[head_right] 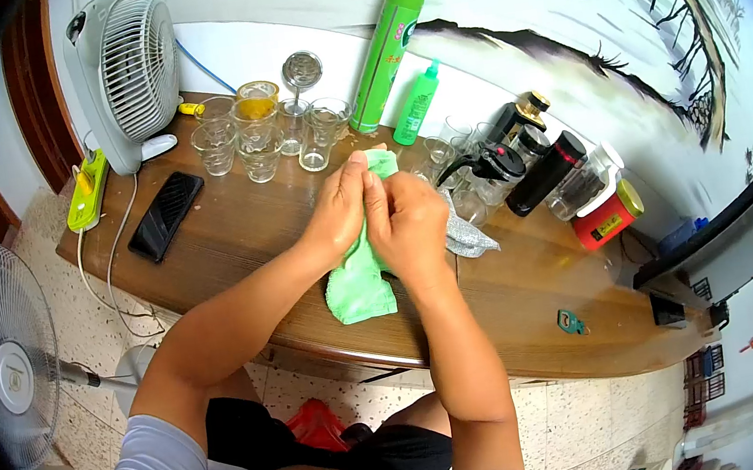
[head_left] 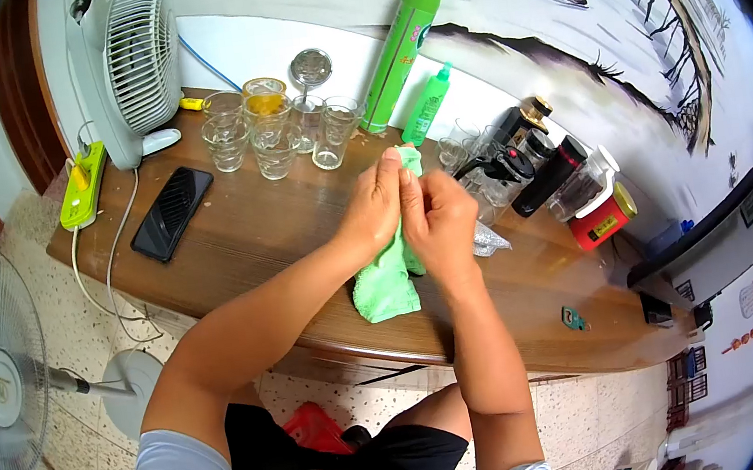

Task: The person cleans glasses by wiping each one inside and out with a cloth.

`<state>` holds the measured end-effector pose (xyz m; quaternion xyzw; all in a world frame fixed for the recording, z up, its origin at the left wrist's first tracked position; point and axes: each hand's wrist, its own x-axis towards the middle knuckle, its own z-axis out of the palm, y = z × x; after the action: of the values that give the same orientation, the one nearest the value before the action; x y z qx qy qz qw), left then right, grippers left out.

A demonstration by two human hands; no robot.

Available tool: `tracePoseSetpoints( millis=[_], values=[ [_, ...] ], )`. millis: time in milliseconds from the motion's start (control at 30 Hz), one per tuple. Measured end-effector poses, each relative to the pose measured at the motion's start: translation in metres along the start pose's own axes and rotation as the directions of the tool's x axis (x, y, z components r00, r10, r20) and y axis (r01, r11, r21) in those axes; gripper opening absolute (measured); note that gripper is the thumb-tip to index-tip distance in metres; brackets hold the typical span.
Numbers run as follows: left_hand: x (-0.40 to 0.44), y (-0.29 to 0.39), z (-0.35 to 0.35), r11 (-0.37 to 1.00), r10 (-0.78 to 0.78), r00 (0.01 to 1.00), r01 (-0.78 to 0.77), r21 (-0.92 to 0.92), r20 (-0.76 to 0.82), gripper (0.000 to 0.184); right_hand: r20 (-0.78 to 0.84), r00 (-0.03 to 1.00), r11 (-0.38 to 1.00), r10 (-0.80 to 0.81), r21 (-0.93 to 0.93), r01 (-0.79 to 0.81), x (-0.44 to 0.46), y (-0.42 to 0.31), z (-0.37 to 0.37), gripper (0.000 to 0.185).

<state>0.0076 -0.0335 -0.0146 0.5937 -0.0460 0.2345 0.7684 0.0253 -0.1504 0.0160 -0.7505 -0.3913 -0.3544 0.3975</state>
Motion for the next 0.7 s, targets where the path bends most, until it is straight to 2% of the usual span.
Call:
tracePoseSetpoints(
  millis=[33,67,167,200,300,333,367,433,467,567,600,700],
  values=[
    [0.001,-0.001,0.001,0.997,0.051,0.998,-0.052,-0.054,-0.029,0.061,0.012,0.999,0.999,-0.035,-0.015,0.035,-0.002,-0.003,0.003,0.038],
    [0.004,-0.002,-0.002,0.995,0.024,0.999,-0.027,-0.094,-0.028,0.056,0.026,0.999,0.999,-0.036,-0.009,0.037,-0.004,-0.009,0.004,0.040],
    [0.007,0.014,-0.016,0.856,-0.297,0.948,0.317,-0.407,0.115,0.050,0.060,0.994,0.996,-0.089,-0.003,0.089,-0.006,-0.013,0.001,0.042],
    [0.003,0.023,-0.019,0.821,-0.374,0.918,0.393,-0.414,0.130,0.046,0.046,0.995,0.995,-0.093,0.030,0.092,-0.006,-0.017,-0.002,0.042],
    [0.006,-0.001,-0.020,0.748,-0.369,0.897,0.441,-0.496,0.243,0.044,-0.031,0.995,0.994,-0.098,0.050,0.100,-0.005,-0.011,-0.005,0.042],
    [0.005,-0.003,-0.016,0.784,-0.440,0.873,0.488,-0.385,0.210,0.044,-0.065,0.992,0.994,-0.110,-0.001,0.110,-0.003,-0.008,-0.008,0.041],
    [0.002,-0.006,-0.007,0.823,-0.452,0.878,0.479,-0.303,0.160,0.053,-0.098,0.991,0.995,-0.096,-0.043,0.092,0.000,-0.005,-0.010,0.041],
    [-0.014,0.006,0.009,0.938,-0.345,0.938,0.346,-0.025,0.039,0.063,-0.165,0.984,0.991,-0.070,-0.126,0.049,0.005,0.001,-0.012,0.042],
    [-0.017,0.006,0.011,0.925,-0.375,0.923,0.379,-0.036,0.088,0.067,-0.168,0.986,0.994,0.006,-0.110,-0.025,0.006,0.006,-0.013,0.043],
    [-0.017,0.001,0.011,0.984,-0.176,0.977,0.176,0.011,0.118,0.063,-0.156,0.988,0.990,0.019,-0.136,-0.041,0.006,0.014,-0.010,0.044],
    [-0.017,0.000,0.016,0.998,0.024,0.999,-0.026,0.064,0.030,0.061,-0.135,0.990,0.988,0.029,-0.143,-0.049,0.005,0.010,-0.008,0.045],
    [-0.008,0.000,0.005,0.987,0.095,0.994,-0.100,0.124,0.044,0.061,-0.045,0.999,0.996,0.014,-0.091,-0.018,-0.002,0.003,0.002,0.046]
  ],
)
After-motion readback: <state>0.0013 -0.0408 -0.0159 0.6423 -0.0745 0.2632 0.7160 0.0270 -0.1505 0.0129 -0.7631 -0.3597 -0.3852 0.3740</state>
